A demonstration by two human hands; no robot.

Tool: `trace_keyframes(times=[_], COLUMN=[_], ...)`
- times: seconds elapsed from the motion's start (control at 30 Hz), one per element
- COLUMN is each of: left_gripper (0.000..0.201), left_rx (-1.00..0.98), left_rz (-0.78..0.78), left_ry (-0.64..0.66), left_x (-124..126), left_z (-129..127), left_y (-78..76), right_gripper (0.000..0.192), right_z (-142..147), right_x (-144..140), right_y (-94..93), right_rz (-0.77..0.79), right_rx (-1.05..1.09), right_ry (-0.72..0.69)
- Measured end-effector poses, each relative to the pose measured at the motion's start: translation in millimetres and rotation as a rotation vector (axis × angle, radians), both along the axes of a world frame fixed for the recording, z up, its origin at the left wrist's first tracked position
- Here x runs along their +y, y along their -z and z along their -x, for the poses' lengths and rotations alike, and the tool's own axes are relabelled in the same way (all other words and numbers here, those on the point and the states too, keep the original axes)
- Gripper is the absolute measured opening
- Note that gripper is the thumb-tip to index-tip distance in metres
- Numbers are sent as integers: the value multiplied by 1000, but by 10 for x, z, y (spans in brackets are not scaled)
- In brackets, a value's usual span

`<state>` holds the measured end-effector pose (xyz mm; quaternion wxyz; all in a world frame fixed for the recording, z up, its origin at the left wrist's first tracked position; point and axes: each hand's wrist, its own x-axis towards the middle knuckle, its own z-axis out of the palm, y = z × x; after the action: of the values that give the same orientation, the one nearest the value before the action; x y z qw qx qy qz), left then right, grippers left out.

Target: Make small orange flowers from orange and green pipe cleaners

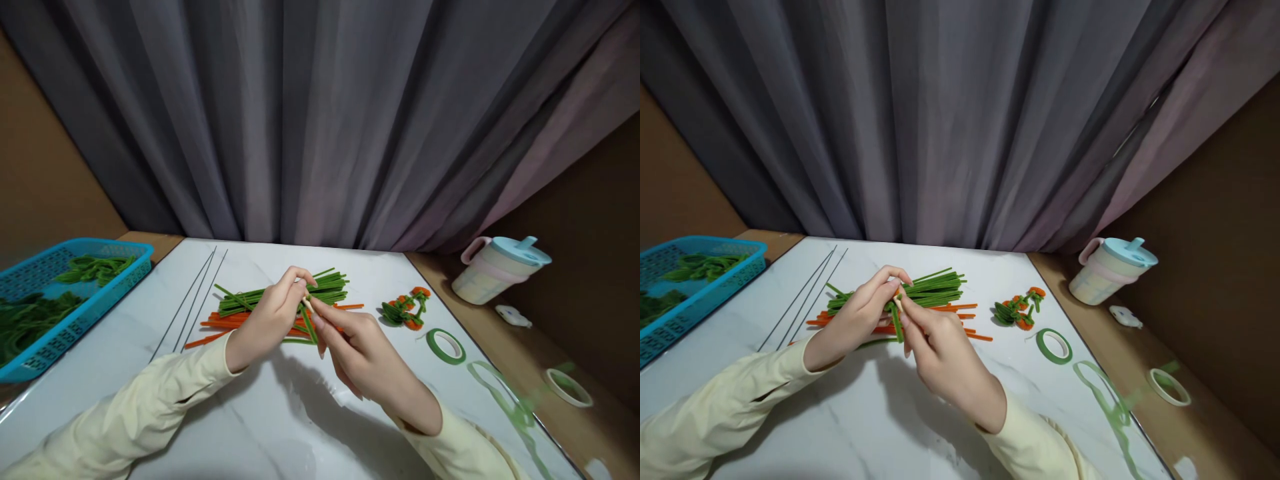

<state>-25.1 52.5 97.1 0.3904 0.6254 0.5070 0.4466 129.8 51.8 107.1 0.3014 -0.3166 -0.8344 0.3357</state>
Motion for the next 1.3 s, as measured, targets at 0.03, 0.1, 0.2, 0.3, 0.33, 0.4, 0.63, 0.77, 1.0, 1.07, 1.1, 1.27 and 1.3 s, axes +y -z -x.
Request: trace_keyframes(times=[0.03,0.1,0.2,0.3,0.33,0.4,0.63,0.77,1.0,1.07,1.1,1.27,1.3], left_gripper=[19,18,18,18,17,16,18,20,20,20,20,19,19], left_rx=[-26,-83,-134,-211,-240,-282,-315,-347,-346,-360,-367,-405,-409], left_rz=[25,89,204,298,321,357,408,417,462,480,492,539,544], left_ry=[12,32,39,69,82,97,101,120,124,122,118,135,139], left_x=[1,4,13,22,25,27,19,29,41,37,35,29,30], left_z=[-1,-2,-1,2,2,2,5,-3,4,11,15,34,37], left_y=[-4,-5,5,14,12,2,-38,-28,-42,-59,-68,-96,-97], right_gripper=[33,28,33,43,44,44,47,55,58,54,52,48,49], right_z=[1,5,8,14,17,26,23,-2,-28,-29,-27,-24,-26], right_x=[-3,-12,-25,-24,-20,-11,-29,-73,-101,-92,-86,-69,-69], right_y=[15,75,202,289,299,298,274,303,325,295,276,230,232], right_rz=[-14,-76,-236,-314,-313,-310,-283,-282,-351,-350,-344,-307,-310], right_rx=[-3,-14,-57,-131,-135,-105,-87,-224,-285,-269,-261,-228,-229], right_ry=[4,12,16,22,24,24,23,24,45,34,30,20,21])
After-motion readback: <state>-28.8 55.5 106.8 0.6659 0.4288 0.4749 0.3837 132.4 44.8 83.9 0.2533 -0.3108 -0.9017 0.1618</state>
